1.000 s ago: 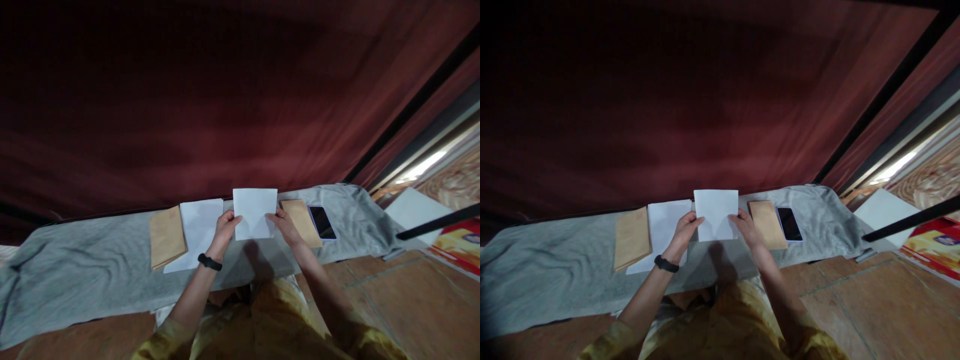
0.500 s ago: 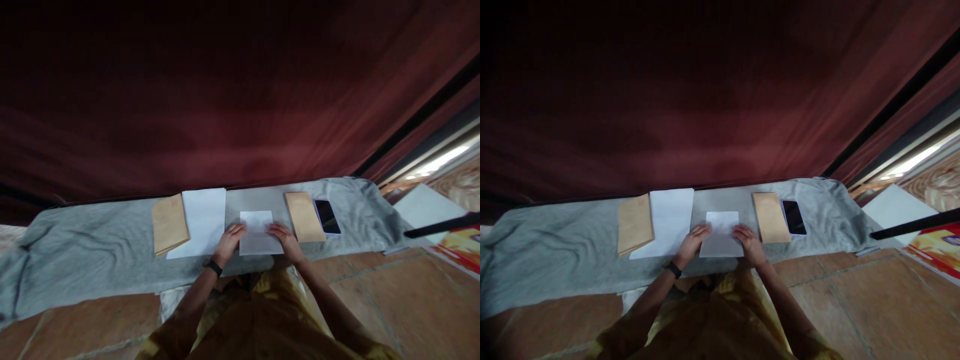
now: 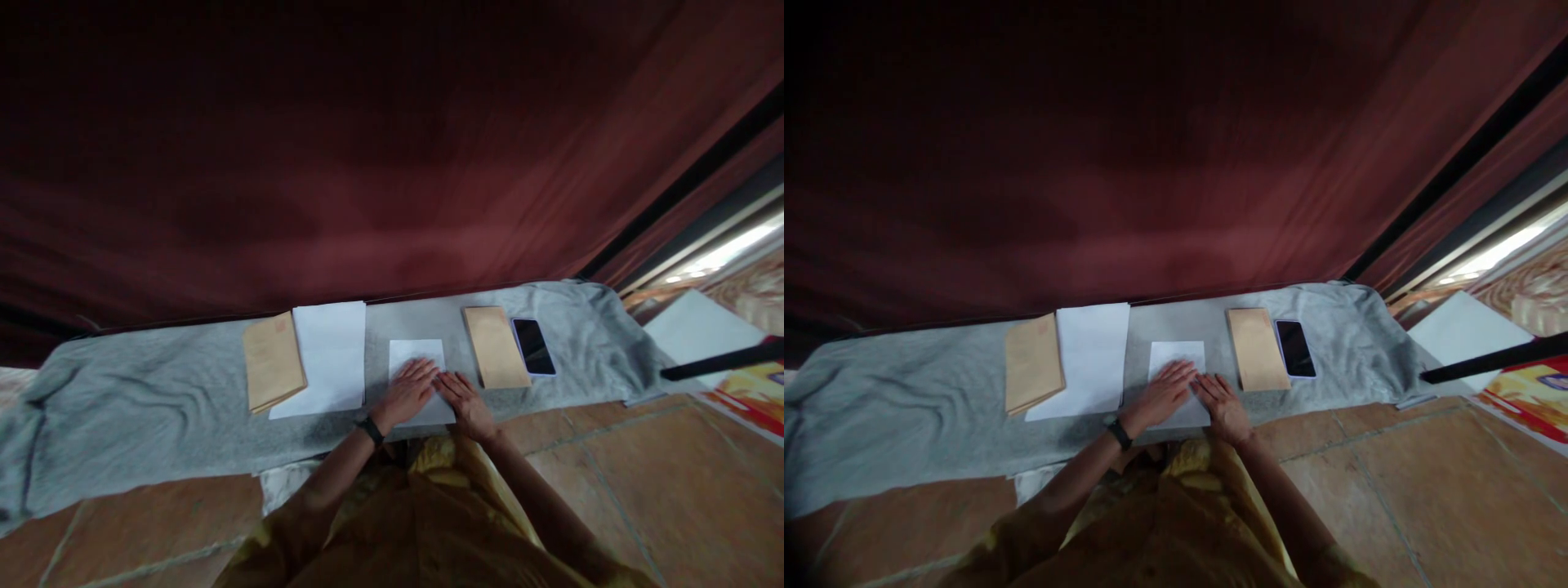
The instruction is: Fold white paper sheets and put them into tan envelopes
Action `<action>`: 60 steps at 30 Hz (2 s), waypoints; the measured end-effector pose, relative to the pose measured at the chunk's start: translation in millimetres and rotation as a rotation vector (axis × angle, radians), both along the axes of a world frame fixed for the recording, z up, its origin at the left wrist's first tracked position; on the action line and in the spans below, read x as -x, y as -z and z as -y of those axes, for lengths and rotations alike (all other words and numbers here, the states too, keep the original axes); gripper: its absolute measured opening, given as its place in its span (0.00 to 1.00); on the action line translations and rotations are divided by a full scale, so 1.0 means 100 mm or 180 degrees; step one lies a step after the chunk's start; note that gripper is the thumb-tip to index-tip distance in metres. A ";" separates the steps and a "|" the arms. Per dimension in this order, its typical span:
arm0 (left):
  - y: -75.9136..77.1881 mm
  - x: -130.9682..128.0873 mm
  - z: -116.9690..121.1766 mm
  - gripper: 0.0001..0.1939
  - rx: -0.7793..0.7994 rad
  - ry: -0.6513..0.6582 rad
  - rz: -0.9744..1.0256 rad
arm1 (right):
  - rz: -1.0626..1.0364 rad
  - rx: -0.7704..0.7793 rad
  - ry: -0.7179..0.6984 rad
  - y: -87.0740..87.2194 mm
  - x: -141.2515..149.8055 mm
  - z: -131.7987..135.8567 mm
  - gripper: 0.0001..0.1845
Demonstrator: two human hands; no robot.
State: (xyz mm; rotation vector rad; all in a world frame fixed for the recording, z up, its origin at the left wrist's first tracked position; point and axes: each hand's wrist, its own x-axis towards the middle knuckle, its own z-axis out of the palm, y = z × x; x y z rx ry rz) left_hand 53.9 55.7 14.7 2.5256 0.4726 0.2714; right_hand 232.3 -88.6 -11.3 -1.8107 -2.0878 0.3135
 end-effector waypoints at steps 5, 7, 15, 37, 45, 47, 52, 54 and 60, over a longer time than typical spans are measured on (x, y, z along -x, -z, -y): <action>0.13 -0.51 0.02 0.26 -0.0222 -0.0069 -0.0133 | 0.0036 0.0096 -0.0096 0.04 0.00 0.01 0.40; 0.16 -0.54 -0.08 0.27 -0.0364 -0.0173 -0.0181 | 0.0056 0.0123 -0.0064 0.06 0.00 0.00 0.43; 0.21 -0.08 -0.46 0.29 -0.0809 -0.0750 -0.0568 | 0.0030 0.0232 -0.0050 0.05 0.00 -0.01 0.47; 0.07 0.71 0.15 0.33 -0.1213 -0.0203 -0.0593 | 0.0354 -0.0373 0.0191 0.04 -0.20 -0.23 0.36; 0.18 0.54 0.33 0.33 -0.1330 -0.0549 -0.0841 | -0.0490 -0.0701 0.1111 0.18 -0.03 -0.12 0.32; 0.17 0.49 0.35 0.32 -0.1347 -0.0599 -0.0871 | -0.0514 -0.0760 0.1319 0.15 0.14 -0.19 0.28; 0.15 0.54 0.32 0.31 -0.1244 -0.0579 -0.0890 | 0.0189 -0.0506 0.0957 0.09 0.56 -0.39 0.27; 0.11 0.59 0.32 0.31 -0.1116 -0.0596 -0.0889 | 0.0453 -0.0455 0.1044 0.10 0.60 -0.40 0.27; 0.03 0.29 0.47 0.30 -0.0781 -0.0840 -0.0512 | 0.0785 -0.0298 0.0887 0.11 0.53 -0.33 0.30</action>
